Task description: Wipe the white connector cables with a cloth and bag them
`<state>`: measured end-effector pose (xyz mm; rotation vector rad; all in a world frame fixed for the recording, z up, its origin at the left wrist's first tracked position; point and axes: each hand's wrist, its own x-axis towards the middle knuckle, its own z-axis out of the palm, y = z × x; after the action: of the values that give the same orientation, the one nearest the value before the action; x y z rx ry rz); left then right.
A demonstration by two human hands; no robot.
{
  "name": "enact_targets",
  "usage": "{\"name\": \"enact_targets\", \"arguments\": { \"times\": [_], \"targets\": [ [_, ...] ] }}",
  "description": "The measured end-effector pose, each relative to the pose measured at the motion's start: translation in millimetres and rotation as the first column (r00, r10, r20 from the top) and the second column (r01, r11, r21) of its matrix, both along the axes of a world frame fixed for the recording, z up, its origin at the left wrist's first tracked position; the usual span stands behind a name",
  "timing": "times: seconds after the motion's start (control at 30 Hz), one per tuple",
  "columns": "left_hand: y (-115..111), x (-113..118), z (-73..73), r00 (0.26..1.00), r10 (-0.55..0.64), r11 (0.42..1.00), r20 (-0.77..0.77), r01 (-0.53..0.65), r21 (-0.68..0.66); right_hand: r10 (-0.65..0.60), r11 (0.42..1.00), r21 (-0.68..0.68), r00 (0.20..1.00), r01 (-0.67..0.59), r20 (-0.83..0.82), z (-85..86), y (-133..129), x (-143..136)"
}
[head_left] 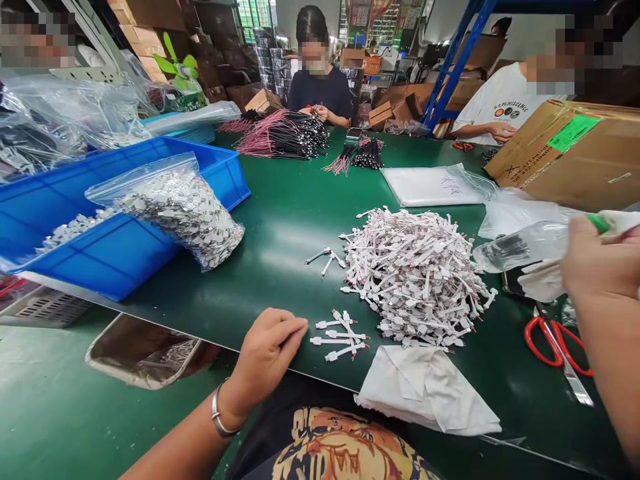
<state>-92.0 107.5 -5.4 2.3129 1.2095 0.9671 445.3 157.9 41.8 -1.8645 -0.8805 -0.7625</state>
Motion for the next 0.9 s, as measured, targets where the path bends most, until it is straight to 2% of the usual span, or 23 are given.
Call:
{"name": "enact_targets", "arguments": {
  "times": [0.13,0.23,0.37,0.5,0.57,0.67,0.8,0.9],
  "targets": [
    [3,16,16.1,0.952,-0.177,0.984,-0.249,0.167,-0.061,-0.014,0.989,-0.150,1.000,0.012,-0.014,-4.9,5,-25],
    [12,25,28.1,0.884,-0.253,0.967,-0.393,0.235,-0.096,-0.014,0.989,-0.149,0.997,0.003,-0.070,-3.8,4,-29],
    [19,37,37.5,0.833,-0.316,0.948,-0.455,0.292,-0.126,-0.003,0.990,-0.144,0.995,-0.012,-0.104,-0.2,-2,-23],
    [12,54,42.5,0.814,-0.367,0.929,-0.450,0.341,-0.141,-0.032,0.987,-0.160,0.997,0.020,-0.071,3.7,-8,-19],
    [8,60,43.7,0.798,-0.376,0.925,-0.471,0.352,-0.142,-0.047,0.983,-0.179,0.997,0.034,-0.069,5.5,-9,-18],
    [5,63,43.5,0.797,-0.329,0.943,-0.507,0.309,-0.125,-0.054,0.972,-0.234,0.995,0.033,-0.085,7.7,-9,-18],
    [8,54,40.3,0.824,-0.265,0.964,-0.501,0.244,-0.109,-0.045,0.955,-0.297,0.993,0.009,-0.113,9.2,-7,-20],
    [10,45,37.2,0.848,-0.247,0.969,-0.468,0.221,-0.111,-0.045,0.957,-0.290,0.993,0.011,-0.110,11.6,-10,-21]
  ]
}}
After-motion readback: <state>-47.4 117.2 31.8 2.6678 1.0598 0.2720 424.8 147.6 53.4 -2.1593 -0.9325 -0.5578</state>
